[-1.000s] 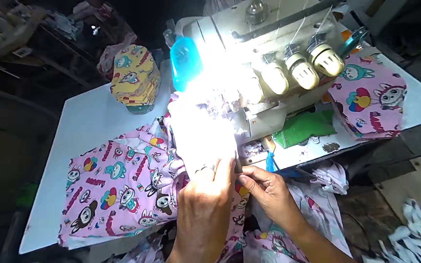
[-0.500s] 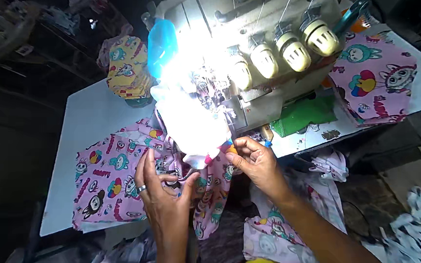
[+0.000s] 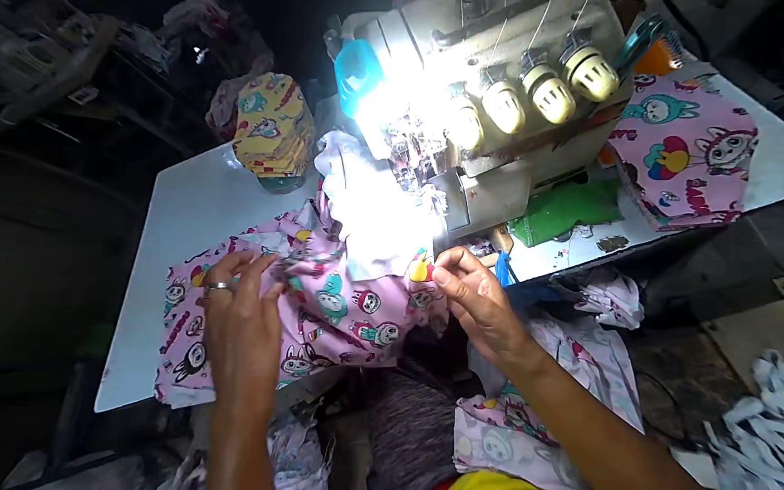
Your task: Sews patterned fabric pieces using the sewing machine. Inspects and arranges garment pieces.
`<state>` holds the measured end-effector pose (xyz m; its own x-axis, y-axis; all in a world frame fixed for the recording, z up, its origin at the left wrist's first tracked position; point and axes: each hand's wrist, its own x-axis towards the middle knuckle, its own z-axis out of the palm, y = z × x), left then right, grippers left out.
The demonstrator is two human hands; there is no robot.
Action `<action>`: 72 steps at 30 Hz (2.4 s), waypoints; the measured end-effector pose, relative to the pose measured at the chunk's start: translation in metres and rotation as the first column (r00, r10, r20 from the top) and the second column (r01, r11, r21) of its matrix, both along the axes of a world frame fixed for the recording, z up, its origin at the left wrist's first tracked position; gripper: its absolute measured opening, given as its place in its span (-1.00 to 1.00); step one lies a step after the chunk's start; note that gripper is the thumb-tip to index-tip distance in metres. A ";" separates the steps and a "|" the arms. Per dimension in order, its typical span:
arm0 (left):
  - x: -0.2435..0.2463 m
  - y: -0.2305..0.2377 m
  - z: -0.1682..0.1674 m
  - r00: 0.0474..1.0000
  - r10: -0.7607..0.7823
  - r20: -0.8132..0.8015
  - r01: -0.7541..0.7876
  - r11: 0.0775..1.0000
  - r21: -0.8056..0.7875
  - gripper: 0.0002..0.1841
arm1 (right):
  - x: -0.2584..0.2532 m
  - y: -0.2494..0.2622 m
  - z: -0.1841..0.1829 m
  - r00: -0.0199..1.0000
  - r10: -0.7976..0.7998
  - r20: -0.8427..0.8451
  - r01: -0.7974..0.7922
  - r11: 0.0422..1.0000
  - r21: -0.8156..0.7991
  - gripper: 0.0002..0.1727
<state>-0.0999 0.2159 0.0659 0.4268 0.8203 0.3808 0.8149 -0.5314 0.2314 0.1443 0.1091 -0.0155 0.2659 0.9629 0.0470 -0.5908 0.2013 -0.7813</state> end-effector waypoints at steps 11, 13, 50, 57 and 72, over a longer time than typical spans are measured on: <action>0.103 -0.029 -0.061 0.941 -0.292 0.169 0.223 0.915 0.337 -0.56 | 0.011 0.001 0.010 0.938 -0.117 0.325 0.140 0.989 -0.049 -0.80; 0.106 -0.028 -0.060 0.938 -0.270 0.218 0.187 0.922 0.340 -0.68 | 0.012 -0.002 0.012 0.936 -0.114 0.334 0.137 0.990 -0.044 -0.84; 0.136 -0.043 -0.030 0.957 -0.287 -0.036 0.280 0.890 0.359 -0.74 | 0.025 0.001 0.018 0.847 -0.268 0.459 0.304 0.953 -0.003 -0.75; 0.133 -0.036 -0.047 0.949 -0.297 0.102 0.230 0.879 0.419 -0.70 | 0.025 -0.003 0.018 0.886 -0.257 0.387 0.272 0.962 0.016 -0.62; 0.123 -0.040 -0.037 0.899 -0.428 0.095 0.357 0.841 0.406 -0.87 | 0.021 -0.006 0.020 0.873 -0.263 0.411 0.279 0.960 0.020 -0.58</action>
